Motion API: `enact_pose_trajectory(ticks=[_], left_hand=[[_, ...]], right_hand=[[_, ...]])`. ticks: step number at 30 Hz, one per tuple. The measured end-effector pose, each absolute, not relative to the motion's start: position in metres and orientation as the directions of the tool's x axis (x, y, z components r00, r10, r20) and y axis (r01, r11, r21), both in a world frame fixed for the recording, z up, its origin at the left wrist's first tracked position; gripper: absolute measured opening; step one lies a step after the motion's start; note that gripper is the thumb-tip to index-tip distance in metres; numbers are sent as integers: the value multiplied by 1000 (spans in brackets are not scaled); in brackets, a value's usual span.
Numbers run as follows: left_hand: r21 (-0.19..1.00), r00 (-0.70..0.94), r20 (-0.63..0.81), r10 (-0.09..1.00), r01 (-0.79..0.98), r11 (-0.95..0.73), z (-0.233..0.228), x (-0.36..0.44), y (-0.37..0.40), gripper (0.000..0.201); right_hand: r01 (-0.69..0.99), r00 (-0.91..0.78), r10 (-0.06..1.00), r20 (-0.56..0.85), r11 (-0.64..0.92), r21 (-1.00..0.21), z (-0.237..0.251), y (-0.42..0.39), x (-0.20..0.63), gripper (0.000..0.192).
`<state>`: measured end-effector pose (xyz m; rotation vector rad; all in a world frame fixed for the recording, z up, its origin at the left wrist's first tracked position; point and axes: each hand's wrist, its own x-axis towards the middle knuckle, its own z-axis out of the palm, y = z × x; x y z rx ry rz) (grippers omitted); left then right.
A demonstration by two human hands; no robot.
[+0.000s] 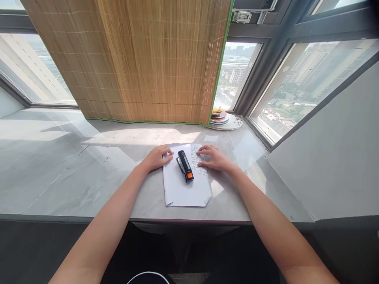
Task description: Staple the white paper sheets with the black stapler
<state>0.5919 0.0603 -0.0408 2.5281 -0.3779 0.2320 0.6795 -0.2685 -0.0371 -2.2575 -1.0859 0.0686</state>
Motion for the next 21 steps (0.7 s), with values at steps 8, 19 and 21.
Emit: enact_pose_trajectory(ticks=[8,19,21], left_hand=[[531,939,247,-238,-337,-777,-41,595,60,27],[550,955,229,-189,-287,-784,-40,594,57,24],[551,955,227,-189,-286,-784,-39,594,56,24]], right_hand=[[718,637,710,300,-405,-566,-40,-258,674,14],[693,669,692,271,-449,-564,-34,-261,672,10],[712,642,704,303,-400,-577,-37,-255,670,14]])
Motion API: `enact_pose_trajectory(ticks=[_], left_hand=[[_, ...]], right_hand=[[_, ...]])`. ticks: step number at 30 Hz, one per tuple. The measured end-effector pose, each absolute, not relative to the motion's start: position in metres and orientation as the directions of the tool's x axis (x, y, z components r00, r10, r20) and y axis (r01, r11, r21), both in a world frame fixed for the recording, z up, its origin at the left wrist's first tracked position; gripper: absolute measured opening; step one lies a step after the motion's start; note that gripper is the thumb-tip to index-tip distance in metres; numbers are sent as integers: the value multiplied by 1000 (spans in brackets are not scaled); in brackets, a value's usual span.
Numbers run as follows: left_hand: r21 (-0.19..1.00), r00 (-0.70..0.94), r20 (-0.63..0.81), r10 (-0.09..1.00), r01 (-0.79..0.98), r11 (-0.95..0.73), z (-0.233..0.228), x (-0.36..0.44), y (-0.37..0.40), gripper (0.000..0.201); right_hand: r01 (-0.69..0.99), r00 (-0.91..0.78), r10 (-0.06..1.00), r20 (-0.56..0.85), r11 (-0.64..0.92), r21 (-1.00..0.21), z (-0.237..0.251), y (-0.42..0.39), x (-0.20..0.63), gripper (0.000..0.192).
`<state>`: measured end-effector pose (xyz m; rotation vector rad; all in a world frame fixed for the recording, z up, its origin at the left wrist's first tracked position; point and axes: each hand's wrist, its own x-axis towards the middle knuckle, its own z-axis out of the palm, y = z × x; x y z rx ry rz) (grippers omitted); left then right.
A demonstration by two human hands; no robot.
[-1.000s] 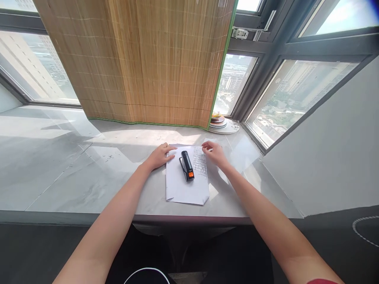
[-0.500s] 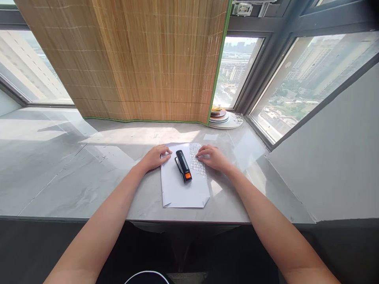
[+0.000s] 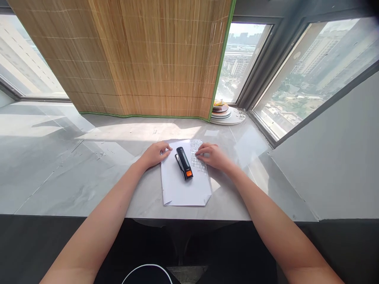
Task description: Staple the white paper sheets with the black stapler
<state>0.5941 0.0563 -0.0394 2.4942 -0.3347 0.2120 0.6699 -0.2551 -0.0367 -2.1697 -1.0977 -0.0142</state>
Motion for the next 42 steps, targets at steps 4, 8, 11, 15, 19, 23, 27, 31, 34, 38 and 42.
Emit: enact_pose_trajectory(ticks=[4,8,11,15,19,23,27,31,34,38,42], left_hand=[[543,954,231,-190,-288,-789,-40,595,56,25],[548,955,226,-191,-287,-786,-40,595,57,24],[550,954,229,-192,-290,-783,-41,595,58,24],[551,951,237,-197,-299,-779,-43,597,59,24],[551,953,233,-194,-294,-781,-44,597,59,24],[552,953,233,-192,-293,-781,-42,596,58,24],[558,955,228,-189,-287,-779,-42,595,58,24],[556,955,228,-190,-288,-780,-42,596,58,24],[551,955,229,-189,-287,-783,-42,596,58,24],[552,955,230,-186,-285,-784,-41,596,57,23],[552,956,222,-190,-284,-784,-40,596,56,23]], right_hand=[[723,633,698,334,-379,-577,-39,-248,668,21],[708,656,689,307,-421,-568,-37,-255,670,29],[717,651,692,312,-427,-550,-35,-260,670,31],[723,644,703,301,-431,-540,-35,-258,668,33],[725,645,701,305,-436,-533,-38,-255,668,36],[710,660,690,298,-441,-550,-39,-255,669,34],[702,678,674,293,-477,-529,-36,-253,665,30],[722,674,690,264,-537,-436,-40,-242,658,50],[724,671,726,152,-596,-348,-50,-229,653,59],[717,685,725,73,-652,-246,-59,-220,648,59],[679,719,695,11,-698,-226,-53,-221,644,60]])
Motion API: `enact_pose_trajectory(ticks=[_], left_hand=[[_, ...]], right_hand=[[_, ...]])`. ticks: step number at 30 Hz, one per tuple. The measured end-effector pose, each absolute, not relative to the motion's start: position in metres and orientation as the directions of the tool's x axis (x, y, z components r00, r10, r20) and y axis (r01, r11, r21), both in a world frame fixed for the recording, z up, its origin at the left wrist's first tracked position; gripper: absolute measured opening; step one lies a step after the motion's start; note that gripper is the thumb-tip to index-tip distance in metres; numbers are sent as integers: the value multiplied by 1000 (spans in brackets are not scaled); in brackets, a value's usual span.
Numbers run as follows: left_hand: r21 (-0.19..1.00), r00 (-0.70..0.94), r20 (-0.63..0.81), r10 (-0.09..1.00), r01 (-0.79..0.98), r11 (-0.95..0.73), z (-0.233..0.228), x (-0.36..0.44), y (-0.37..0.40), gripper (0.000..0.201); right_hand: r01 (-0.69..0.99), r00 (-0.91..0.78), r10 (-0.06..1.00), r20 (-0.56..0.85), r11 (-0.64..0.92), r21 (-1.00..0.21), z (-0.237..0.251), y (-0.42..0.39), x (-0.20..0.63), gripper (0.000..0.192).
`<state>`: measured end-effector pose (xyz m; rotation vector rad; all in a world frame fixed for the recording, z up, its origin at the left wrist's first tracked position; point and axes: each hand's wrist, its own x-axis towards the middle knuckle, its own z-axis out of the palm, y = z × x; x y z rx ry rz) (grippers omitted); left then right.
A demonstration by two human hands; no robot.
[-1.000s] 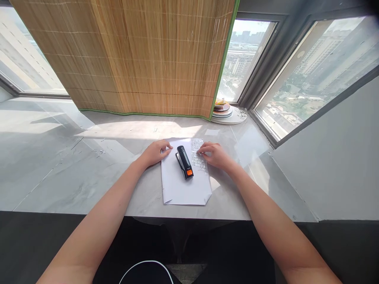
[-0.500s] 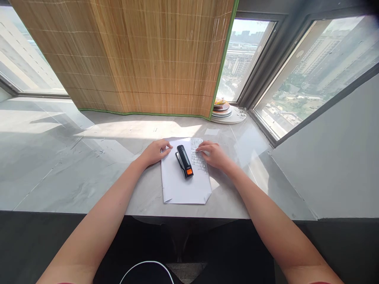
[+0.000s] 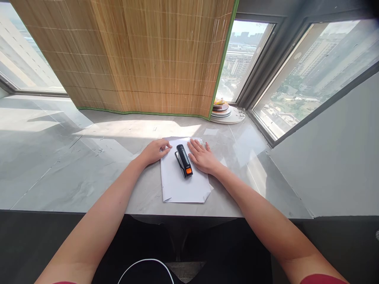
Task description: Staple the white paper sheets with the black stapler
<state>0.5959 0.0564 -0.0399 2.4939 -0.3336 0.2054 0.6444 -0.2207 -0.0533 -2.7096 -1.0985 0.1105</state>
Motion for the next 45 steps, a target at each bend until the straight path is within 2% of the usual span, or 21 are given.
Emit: enact_pose_trajectory(ticks=[8,16,20,26,34,40,45], left_hand=[[537,957,206,-205,-285,-794,-39,595,58,23],[534,961,190,-199,-271,-801,-38,594,57,27],[533,966,180,-186,-255,-807,-37,593,57,28],[528,967,169,-191,-252,-811,-37,594,56,28],[535,965,176,-192,-258,-804,-36,593,56,28],[534,963,181,-200,-267,-802,-36,594,57,28],[550,965,181,-191,-260,-794,-36,593,57,28]], right_hand=[[627,751,658,-53,-736,-256,-45,-233,646,63],[613,757,646,-97,-754,-236,-37,-239,647,67],[667,709,700,-85,-706,-239,-34,-247,649,66],[693,654,754,-65,-631,-348,-31,-257,654,93],[752,603,797,41,-550,-363,-30,-262,656,84],[772,586,805,94,-521,-364,-27,-266,659,64],[767,594,799,88,-531,-360,-24,-266,655,70]])
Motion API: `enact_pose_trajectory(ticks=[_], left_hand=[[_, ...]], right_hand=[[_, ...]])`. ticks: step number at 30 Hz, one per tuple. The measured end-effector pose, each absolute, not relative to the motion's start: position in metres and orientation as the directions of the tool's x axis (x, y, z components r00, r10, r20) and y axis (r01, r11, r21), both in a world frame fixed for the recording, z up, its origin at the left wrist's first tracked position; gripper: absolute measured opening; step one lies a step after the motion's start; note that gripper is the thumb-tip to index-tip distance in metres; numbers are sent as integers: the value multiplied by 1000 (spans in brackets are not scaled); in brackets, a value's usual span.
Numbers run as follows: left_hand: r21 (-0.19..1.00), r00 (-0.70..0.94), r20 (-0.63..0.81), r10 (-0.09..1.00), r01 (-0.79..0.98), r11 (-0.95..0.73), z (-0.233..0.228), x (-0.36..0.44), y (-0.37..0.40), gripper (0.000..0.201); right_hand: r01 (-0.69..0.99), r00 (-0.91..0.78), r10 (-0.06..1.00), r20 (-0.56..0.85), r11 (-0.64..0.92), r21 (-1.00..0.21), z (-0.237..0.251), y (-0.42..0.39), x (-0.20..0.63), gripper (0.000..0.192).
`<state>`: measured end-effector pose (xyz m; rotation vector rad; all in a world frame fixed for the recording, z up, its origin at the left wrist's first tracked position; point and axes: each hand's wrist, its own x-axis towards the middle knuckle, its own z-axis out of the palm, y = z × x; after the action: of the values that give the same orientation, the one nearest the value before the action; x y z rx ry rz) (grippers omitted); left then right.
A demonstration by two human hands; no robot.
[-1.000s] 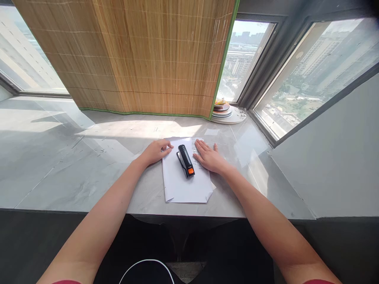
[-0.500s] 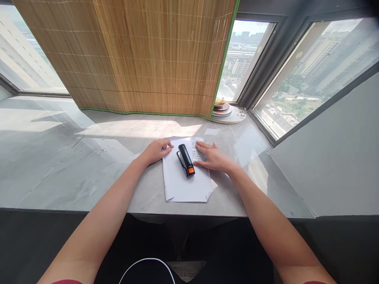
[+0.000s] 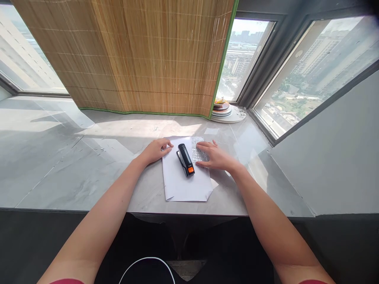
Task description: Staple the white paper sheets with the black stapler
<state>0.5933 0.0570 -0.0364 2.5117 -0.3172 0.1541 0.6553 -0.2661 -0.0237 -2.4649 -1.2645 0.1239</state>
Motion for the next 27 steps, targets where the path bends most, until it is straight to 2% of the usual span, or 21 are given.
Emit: enact_pose_trajectory(ticks=[3,22,27], left_hand=[[555,965,179,-189,-258,-791,-37,593,57,27],[545,966,172,-192,-256,-798,-33,593,55,29],[546,964,179,-195,-262,-796,-34,593,56,29]], right_hand=[[762,600,796,77,-540,-357,-24,-266,656,76],[731,628,777,55,-563,-386,-23,-264,654,82],[717,637,768,67,-558,-417,-24,-264,655,78]])
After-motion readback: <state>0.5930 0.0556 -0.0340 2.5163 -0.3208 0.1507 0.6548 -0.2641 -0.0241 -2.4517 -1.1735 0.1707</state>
